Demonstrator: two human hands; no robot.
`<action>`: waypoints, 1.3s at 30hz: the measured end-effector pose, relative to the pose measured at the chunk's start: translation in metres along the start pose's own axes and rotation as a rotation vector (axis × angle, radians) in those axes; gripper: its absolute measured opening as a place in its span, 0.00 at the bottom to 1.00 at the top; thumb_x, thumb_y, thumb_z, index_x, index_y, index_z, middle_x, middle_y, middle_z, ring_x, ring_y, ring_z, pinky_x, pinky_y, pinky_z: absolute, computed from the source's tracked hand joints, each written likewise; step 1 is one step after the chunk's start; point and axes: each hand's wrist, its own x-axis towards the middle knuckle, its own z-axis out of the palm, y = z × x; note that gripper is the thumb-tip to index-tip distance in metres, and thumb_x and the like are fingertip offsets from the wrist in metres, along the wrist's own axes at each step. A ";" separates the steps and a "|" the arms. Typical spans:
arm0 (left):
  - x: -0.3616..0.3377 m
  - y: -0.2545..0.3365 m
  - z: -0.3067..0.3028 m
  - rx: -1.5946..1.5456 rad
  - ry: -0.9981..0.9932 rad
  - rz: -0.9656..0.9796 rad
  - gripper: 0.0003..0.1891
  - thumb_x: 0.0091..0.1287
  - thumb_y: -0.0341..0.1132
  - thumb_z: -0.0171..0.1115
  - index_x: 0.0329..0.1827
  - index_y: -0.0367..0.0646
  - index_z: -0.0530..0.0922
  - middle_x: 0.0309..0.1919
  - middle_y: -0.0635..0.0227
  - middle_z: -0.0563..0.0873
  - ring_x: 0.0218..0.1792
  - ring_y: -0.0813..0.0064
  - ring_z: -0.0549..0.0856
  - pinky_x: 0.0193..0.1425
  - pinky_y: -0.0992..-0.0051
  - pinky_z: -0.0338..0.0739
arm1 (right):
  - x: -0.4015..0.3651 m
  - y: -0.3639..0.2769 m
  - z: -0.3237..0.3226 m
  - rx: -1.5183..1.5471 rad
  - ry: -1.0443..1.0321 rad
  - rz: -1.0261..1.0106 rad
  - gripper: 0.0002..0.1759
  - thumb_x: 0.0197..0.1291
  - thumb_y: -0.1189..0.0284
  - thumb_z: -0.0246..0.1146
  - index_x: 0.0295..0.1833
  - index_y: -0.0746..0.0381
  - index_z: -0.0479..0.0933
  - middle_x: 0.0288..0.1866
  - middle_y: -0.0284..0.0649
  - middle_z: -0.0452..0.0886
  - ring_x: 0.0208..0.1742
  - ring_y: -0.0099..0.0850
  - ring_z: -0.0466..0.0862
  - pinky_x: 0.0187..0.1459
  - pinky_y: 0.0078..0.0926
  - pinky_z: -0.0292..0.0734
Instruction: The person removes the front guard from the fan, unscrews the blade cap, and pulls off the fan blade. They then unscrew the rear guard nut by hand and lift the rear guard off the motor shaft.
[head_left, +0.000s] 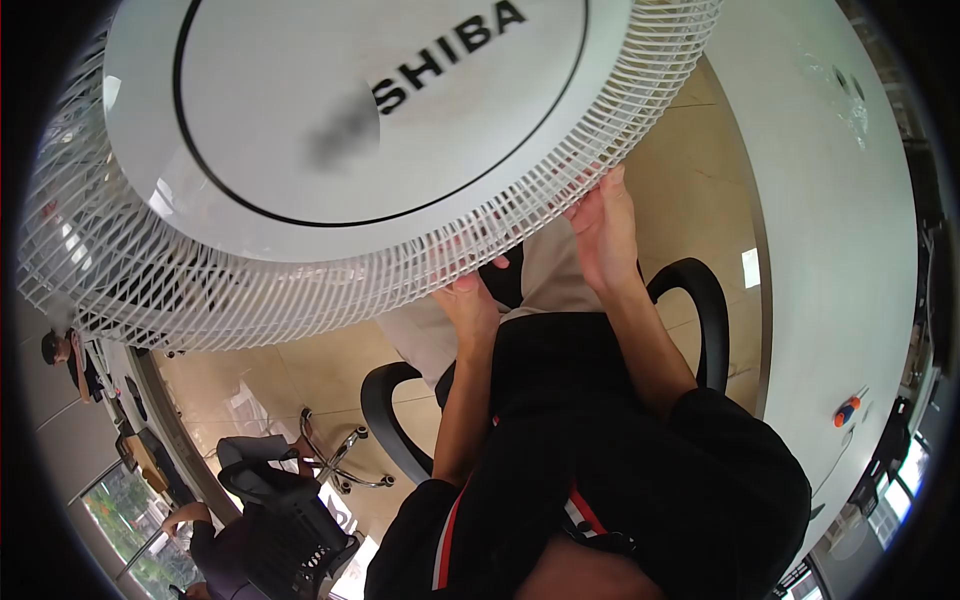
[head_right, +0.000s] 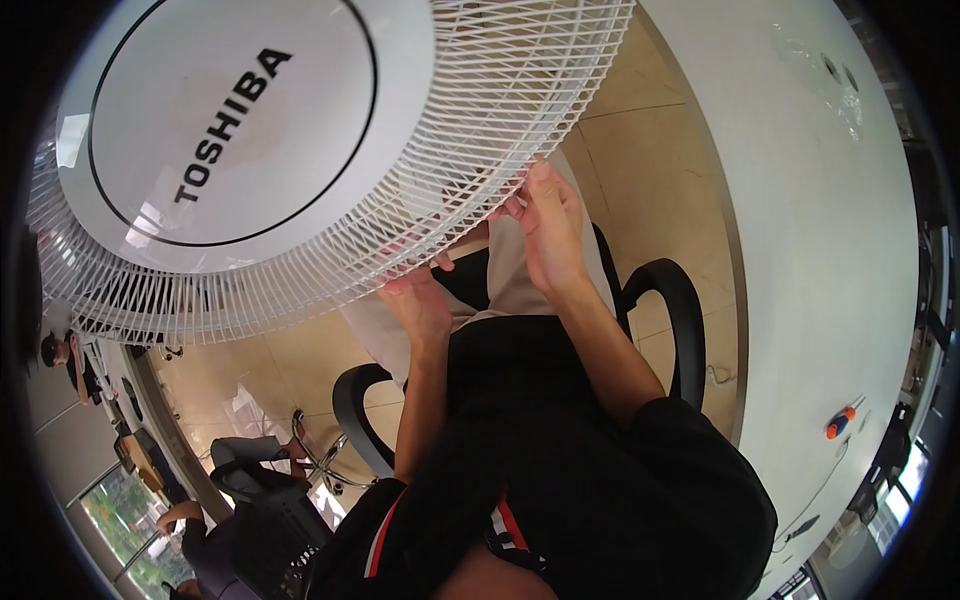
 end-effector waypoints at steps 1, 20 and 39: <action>0.002 0.002 0.002 -0.002 0.006 0.005 0.40 0.66 0.70 0.63 0.61 0.40 0.73 0.51 0.61 0.84 0.40 0.63 0.85 0.37 0.65 0.80 | 0.000 0.000 0.000 -0.002 -0.016 -0.008 0.28 0.76 0.47 0.57 0.58 0.64 0.77 0.49 0.36 0.83 0.47 0.25 0.80 0.50 0.28 0.77; -0.021 0.011 -0.001 -0.210 0.107 -0.066 0.26 0.77 0.43 0.62 0.68 0.32 0.71 0.64 0.54 0.80 0.64 0.64 0.80 0.73 0.62 0.71 | -0.004 -0.016 0.008 0.088 -0.182 -0.130 0.33 0.80 0.47 0.48 0.75 0.62 0.65 0.72 0.43 0.75 0.73 0.40 0.73 0.75 0.48 0.64; -0.011 0.051 -0.029 -0.229 -0.060 -0.119 0.52 0.66 0.67 0.65 0.81 0.36 0.56 0.78 0.57 0.67 0.78 0.57 0.66 0.83 0.50 0.58 | 0.006 -0.017 0.081 0.497 0.032 -0.060 0.35 0.75 0.41 0.48 0.71 0.57 0.72 0.64 0.34 0.80 0.61 0.33 0.81 0.62 0.36 0.76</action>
